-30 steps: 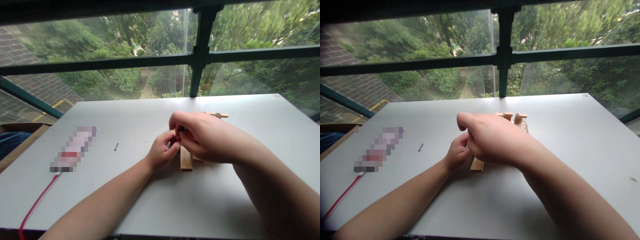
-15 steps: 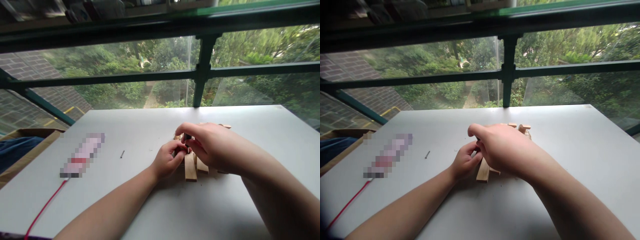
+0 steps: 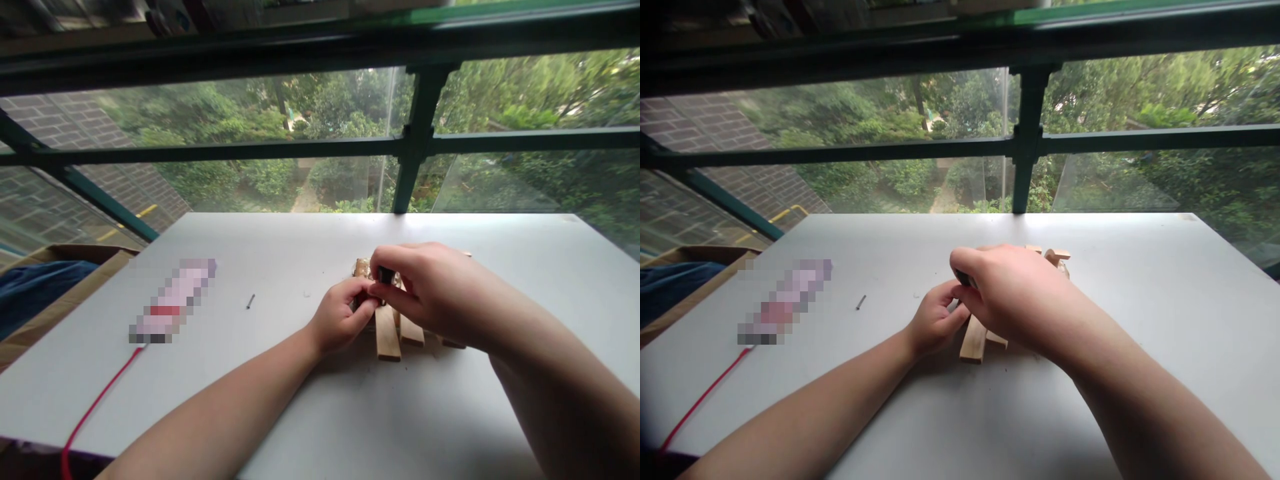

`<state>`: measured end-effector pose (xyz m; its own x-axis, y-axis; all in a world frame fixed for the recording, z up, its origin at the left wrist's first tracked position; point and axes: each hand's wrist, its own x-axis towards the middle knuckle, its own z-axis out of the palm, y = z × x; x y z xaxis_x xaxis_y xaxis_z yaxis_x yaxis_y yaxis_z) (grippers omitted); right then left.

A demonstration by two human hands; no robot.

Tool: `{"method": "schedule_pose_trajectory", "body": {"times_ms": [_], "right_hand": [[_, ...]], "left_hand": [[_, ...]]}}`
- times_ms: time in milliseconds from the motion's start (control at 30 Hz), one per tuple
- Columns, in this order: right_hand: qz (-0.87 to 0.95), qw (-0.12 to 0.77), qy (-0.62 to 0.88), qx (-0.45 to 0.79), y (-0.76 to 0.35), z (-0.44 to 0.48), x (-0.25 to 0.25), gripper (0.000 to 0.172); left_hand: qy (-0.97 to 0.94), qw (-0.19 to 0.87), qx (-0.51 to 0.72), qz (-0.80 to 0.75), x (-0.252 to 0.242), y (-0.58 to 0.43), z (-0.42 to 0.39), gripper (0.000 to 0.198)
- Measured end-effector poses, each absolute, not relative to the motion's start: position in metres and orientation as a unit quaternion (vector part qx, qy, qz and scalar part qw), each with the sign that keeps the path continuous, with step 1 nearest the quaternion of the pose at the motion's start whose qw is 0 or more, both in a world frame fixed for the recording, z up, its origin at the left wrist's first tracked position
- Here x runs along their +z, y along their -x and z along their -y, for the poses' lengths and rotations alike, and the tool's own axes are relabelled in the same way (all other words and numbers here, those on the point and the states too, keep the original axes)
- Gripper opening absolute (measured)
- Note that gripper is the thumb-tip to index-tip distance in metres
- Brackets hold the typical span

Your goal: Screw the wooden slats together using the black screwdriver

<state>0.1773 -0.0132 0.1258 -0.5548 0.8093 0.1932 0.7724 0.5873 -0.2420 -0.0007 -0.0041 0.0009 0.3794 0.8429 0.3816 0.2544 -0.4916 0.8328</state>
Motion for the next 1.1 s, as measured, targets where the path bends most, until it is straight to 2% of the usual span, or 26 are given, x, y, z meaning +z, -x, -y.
{"method": "schedule_pose_trajectory", "body": {"times_ms": [200,400,600,800,867,1000,1100], "right_hand": [[0.877,0.138,0.458,0.044,-0.1759,0.0113,0.1259,0.024],[0.873,0.146,0.464,0.043,-0.1763,0.0085,0.1235,0.025],[0.873,0.180,0.435,0.126,-0.1751,0.0064,0.1188,0.011],[0.887,0.156,0.408,0.152,-0.1776,0.0109,0.1230,0.005],[0.885,0.145,0.411,0.161,-0.1790,0.0128,0.1242,0.010],[0.868,0.149,0.443,0.167,-0.1808,0.0140,0.1223,0.030],[0.869,0.145,0.450,0.149,-0.1809,0.0140,0.1218,0.034]], "left_hand": [[-0.752,0.359,0.411,-0.369,0.0014,0.0004,0.0042,0.012],[-0.750,0.362,0.419,-0.361,0.0020,-0.0001,0.0042,0.013],[-0.750,0.349,0.428,-0.363,-0.0008,0.0005,0.0030,0.013],[-0.754,0.345,0.428,-0.359,0.0003,0.0016,0.0026,0.011],[-0.754,0.350,0.424,-0.359,0.0012,0.0018,0.0025,0.011],[-0.751,0.364,0.422,-0.354,0.0030,0.0012,0.0028,0.014],[-0.749,0.370,0.418,-0.357,0.0043,0.0004,0.0035,0.016]]}}
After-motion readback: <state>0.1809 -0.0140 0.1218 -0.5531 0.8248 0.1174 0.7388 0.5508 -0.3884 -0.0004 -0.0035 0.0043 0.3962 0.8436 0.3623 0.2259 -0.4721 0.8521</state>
